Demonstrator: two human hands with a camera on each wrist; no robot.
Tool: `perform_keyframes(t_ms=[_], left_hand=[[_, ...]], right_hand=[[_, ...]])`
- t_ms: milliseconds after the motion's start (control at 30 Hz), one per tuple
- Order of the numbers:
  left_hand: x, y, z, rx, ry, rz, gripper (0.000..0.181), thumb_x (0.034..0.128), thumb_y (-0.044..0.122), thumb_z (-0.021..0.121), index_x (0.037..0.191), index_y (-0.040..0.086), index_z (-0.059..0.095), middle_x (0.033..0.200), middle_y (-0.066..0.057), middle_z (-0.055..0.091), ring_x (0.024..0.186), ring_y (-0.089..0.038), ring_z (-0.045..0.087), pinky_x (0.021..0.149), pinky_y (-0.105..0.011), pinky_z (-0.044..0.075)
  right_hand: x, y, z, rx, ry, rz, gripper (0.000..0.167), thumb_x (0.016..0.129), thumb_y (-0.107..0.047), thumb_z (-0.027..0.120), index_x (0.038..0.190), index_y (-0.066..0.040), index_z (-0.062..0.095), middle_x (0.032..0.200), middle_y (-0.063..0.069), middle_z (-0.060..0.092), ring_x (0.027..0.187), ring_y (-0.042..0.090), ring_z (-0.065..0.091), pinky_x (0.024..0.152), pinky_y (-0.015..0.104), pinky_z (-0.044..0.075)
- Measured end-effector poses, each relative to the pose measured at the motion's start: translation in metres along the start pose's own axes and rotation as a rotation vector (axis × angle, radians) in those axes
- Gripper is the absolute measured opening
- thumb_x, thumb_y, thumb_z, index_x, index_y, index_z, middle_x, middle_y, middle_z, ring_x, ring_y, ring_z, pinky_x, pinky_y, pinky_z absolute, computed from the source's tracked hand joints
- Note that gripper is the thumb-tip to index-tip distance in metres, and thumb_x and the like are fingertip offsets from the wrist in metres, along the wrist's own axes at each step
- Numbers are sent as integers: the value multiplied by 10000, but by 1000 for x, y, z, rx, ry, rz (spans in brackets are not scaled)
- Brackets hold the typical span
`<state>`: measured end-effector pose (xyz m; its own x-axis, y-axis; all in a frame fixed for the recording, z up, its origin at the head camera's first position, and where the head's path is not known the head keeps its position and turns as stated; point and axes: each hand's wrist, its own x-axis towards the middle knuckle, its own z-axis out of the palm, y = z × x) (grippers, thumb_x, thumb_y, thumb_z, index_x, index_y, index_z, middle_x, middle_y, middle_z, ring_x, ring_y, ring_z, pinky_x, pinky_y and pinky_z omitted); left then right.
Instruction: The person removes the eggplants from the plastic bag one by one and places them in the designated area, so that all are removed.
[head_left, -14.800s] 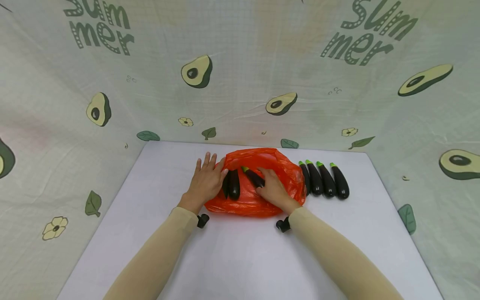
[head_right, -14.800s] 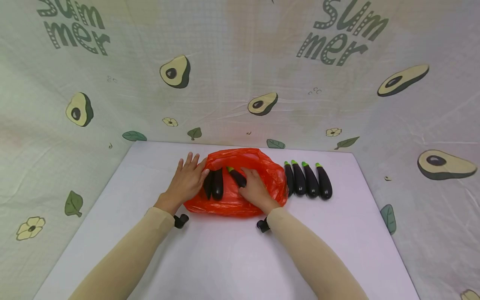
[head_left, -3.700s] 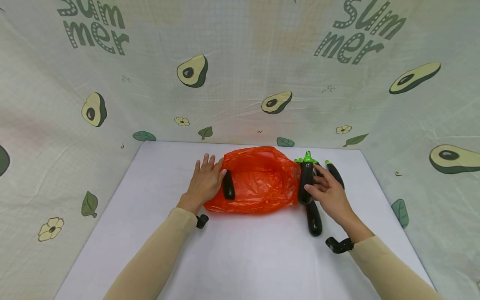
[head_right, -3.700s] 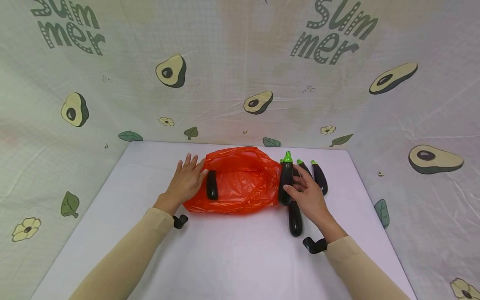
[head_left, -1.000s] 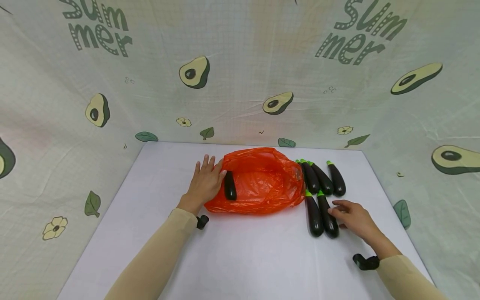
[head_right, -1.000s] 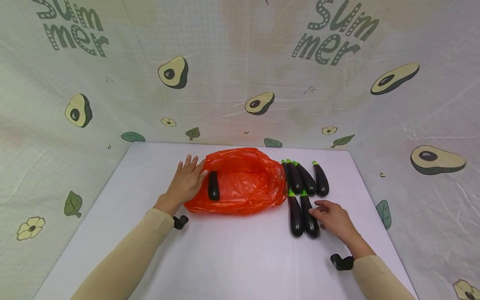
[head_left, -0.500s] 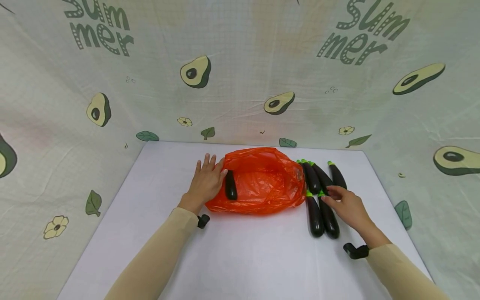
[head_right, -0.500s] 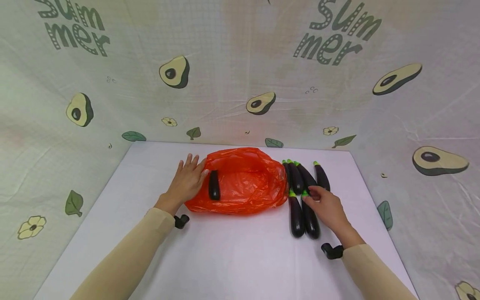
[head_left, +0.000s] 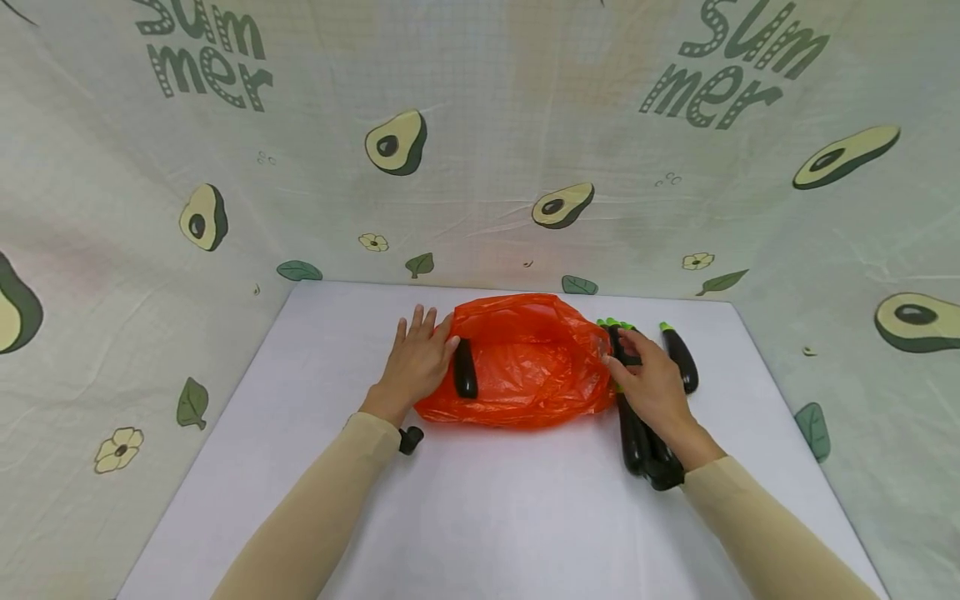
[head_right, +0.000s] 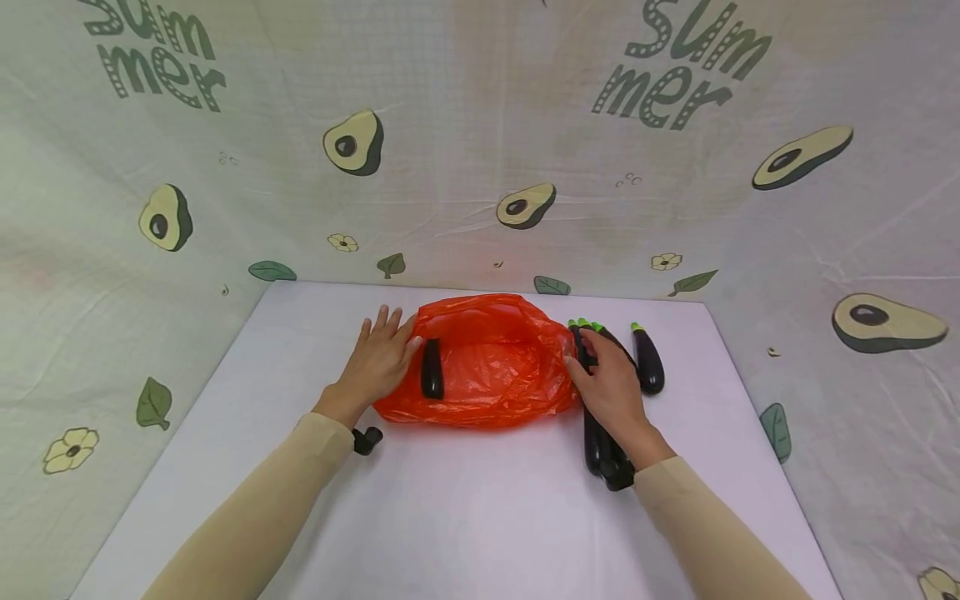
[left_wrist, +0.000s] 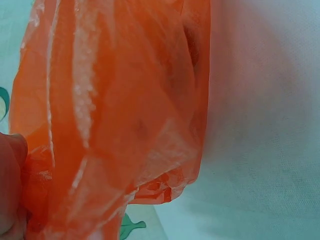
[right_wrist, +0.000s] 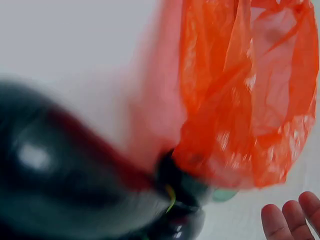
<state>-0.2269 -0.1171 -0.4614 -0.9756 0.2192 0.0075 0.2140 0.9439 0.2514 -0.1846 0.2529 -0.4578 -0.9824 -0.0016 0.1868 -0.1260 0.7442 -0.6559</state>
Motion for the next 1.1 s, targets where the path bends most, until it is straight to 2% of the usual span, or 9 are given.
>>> perform_keyframes(t_ms=[267,467,767,867,1100], left_hand=[[2,1,1,3,5,0,627,1142,466,339,1694,180,259,1757,-171,198,1651,-371,27,1319,-588,32],[3,2,1,18,-1,-4,630,1141,477,322,1698,191,246,1761,-162,189,1652,-363,23,1319,-580,26],[5,2,1,20,4,-9,626,1142,477,313,1694,185,261,1758,-165,199,1652,-362,26,1321,-588,49],[5,1,2,15,-1,-14,627,1143,473,319,1696,186,252,1760,-167,191,1652,-363,17,1320,-588,38],[6,-1,0,14,4,-18,618,1145,459,336,1693,183,264,1755,-174,205,1651,-370,25,1318,-595,40]], right_hand=[[8,-22,22,19,-10,-1,591,1044,-253,686,1557,-46,478,1405,230,609,1169,403,679,967,544,596],[13,-38,36,78,-48,-2,598,1043,-250,689,1565,-61,466,1461,201,579,1245,394,634,998,533,588],[19,-66,63,69,-100,-29,598,1029,-275,704,1547,-71,486,1497,174,570,1325,376,577,1074,538,546],[21,-76,75,80,-123,-23,598,1026,-288,708,1545,-84,490,1505,158,567,1337,366,576,1105,538,523],[28,-98,112,102,-209,3,606,1018,-301,719,1542,-99,491,1464,143,594,1304,353,600,1067,522,554]])
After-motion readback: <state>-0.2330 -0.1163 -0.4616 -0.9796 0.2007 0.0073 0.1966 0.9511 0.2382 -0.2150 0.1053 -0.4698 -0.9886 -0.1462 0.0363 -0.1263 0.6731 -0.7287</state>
